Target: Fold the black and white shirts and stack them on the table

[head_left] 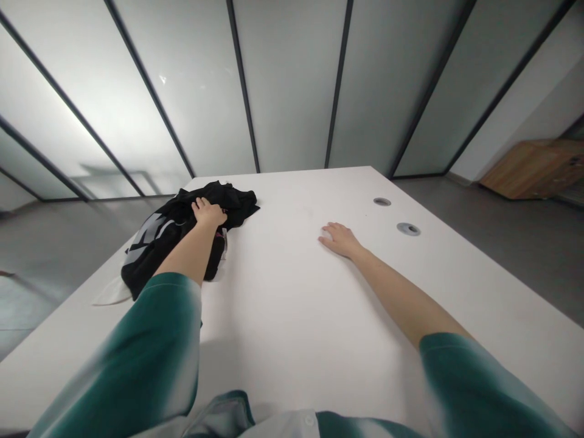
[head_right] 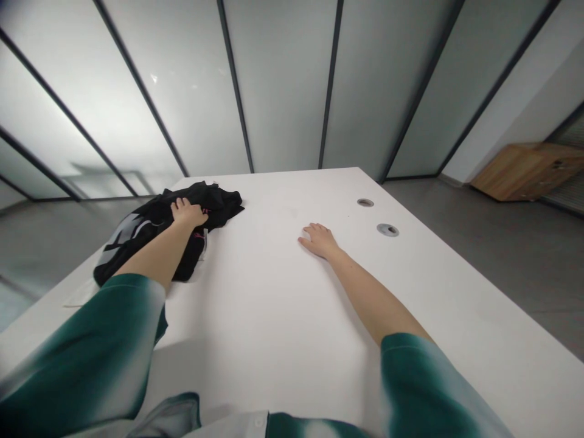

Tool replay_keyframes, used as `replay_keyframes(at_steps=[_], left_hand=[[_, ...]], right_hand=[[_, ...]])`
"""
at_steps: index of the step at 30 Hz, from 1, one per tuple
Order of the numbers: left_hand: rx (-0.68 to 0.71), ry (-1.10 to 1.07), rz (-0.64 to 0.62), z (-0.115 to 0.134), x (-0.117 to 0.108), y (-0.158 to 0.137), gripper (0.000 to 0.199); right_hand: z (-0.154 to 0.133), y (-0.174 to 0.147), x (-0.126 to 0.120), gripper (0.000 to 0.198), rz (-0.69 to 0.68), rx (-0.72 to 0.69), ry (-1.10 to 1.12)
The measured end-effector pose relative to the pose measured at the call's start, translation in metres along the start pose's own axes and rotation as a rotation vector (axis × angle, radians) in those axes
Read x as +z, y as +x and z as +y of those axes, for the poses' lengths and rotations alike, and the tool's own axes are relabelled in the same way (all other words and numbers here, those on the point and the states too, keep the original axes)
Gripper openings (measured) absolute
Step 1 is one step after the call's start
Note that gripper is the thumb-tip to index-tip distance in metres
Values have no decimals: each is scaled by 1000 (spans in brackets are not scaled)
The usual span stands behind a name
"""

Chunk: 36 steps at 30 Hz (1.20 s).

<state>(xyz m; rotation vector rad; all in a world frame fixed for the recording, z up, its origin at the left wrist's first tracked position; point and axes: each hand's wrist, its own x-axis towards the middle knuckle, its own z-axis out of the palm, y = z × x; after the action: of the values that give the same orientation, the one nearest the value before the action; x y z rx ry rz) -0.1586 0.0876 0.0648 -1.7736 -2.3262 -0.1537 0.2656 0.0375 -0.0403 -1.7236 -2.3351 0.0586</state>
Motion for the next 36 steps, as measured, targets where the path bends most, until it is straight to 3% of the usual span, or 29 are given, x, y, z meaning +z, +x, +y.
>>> replay_keyframes(at_steps=[2, 5, 9, 12, 16, 20, 25, 27, 29, 33, 34, 36], left_hand=[[-19, -72, 37, -8, 0, 1, 49], [-17, -228, 174, 1, -2, -5, 41], [42, -414, 233, 40, -1, -19, 23], [117, -560, 191, 80, 3, -38, 12], [223, -759, -6, 136, 12, -78, 8], [403, -908, -224, 184, 17, -120, 22], [1047, -853, -661, 209, -1, -151, 54], [1176, -772, -686, 206, -13, -152, 57], [1132, -712, -549, 197, -23, -145, 51], [751, -556, -112, 164, -24, -114, 45], [674, -491, -90, 155, -20, -105, 48], [600, -371, -197, 137, -8, -91, 51]], right_hand=[[0, 0, 1, 54, 3, -2, 0], [-2, -1, -1, 54, 1, 8, -8], [-4, -2, -4, 53, 2, 17, -11], [-5, -2, -4, 53, 3, 22, -8], [-6, -3, -5, 52, 14, 26, 2], [-7, -1, -8, 46, 87, 34, 74], [-2, 4, -15, 48, 122, 152, 218], [2, 6, -16, 40, 106, 186, 303], [6, 8, -15, 32, 121, 204, 430], [12, 14, -11, 33, 266, 281, 806], [13, 15, -10, 35, 301, 306, 918], [17, 19, -9, 38, 351, 365, 1135]])
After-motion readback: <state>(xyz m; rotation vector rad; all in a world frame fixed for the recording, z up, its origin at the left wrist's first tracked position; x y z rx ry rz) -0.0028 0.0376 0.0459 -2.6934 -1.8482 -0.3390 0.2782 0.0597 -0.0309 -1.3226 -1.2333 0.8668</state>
